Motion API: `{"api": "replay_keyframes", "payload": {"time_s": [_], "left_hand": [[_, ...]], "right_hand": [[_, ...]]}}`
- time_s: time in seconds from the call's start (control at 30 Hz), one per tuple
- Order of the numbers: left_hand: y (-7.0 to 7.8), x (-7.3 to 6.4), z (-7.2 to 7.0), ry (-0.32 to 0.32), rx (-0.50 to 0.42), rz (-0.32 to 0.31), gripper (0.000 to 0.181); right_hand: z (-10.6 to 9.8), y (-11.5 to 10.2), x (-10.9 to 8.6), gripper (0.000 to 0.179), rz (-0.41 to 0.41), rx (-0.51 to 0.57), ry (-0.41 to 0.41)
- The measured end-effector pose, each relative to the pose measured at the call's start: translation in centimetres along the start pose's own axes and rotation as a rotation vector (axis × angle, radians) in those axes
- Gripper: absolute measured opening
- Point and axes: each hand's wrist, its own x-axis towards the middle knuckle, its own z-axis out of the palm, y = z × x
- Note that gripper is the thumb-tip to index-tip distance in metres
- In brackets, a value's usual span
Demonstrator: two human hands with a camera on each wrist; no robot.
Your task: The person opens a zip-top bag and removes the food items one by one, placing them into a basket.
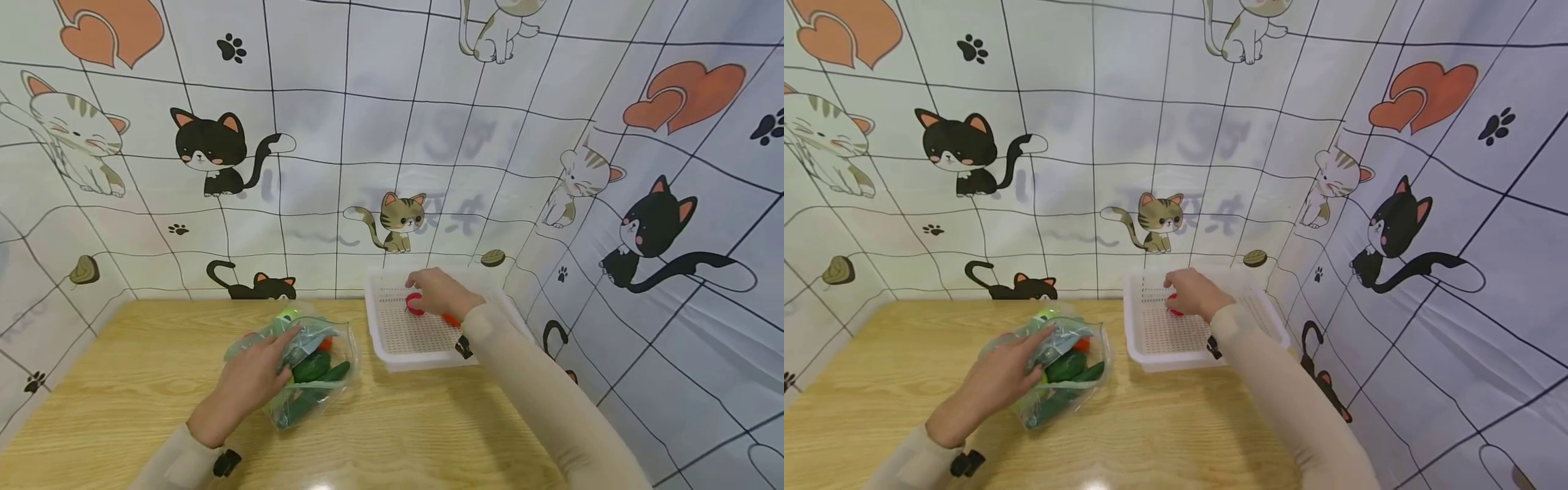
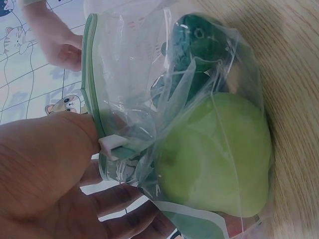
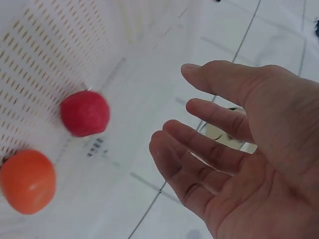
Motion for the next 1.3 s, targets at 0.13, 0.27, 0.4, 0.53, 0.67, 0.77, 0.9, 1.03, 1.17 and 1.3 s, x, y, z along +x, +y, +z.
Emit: {"api": "replay_keyframes", "payload": {"time_s": [0.13,0.27,0.4,0.53,0.67,0.77,0.9,1.03,1.17,1.3], "left_hand": [[0.0,0.1,-0.1,-0.007,-0.003,-0.004,0.079],[0.0,0.1,-0.1,-0.013,-0.01,-0.012,0.078],[0.1,0.0,-0.1,-0.017,-0.025,-0.019,0.079],[0.2,0.0,-0.1,-0.017,-0.021,-0.014,0.08],[0.2,0.1,-0.1,-0.017,-0.007,-0.009,0.079],[0.2,0.1,-0.1,-0.02,-0.004,-0.014,0.079],[0.2,0.0,-0.1,-0.016,0.01,-0.007,0.077],[0.2,-0.2,-0.1,-0.012,0.009,0.001,0.075],[0.3,-0.2,-0.1,-0.01,0.011,0.002,0.075],[0.4,-0.1,-0.2,-0.014,0.008,-0.006,0.076]], "right_hand": [[-0.1,-1.7,-1.2,0.038,-0.109,-0.009,0.038],[1.0,-2.3,-1.6,0.036,-0.283,-0.021,0.105],[0.2,-6.5,-4.5,0.029,-0.383,-0.054,0.17],[0.7,-9.6,-5.8,0.03,-0.447,-0.056,0.179],[2.0,-12.3,-5.9,0.029,-0.505,-0.067,0.131],[3.5,-14.1,-5.5,0.025,-0.546,-0.114,0.089],[5.6,-15.6,-4.6,0.026,-0.581,-0.213,0.039],[7.7,-16.2,-3.5,0.029,-0.597,-0.307,0.009],[9.2,-16.3,-2.7,0.026,-0.617,-0.403,0.001],[10.1,-16.2,-2.6,0.021,-0.611,-0.447,0.0]]}}
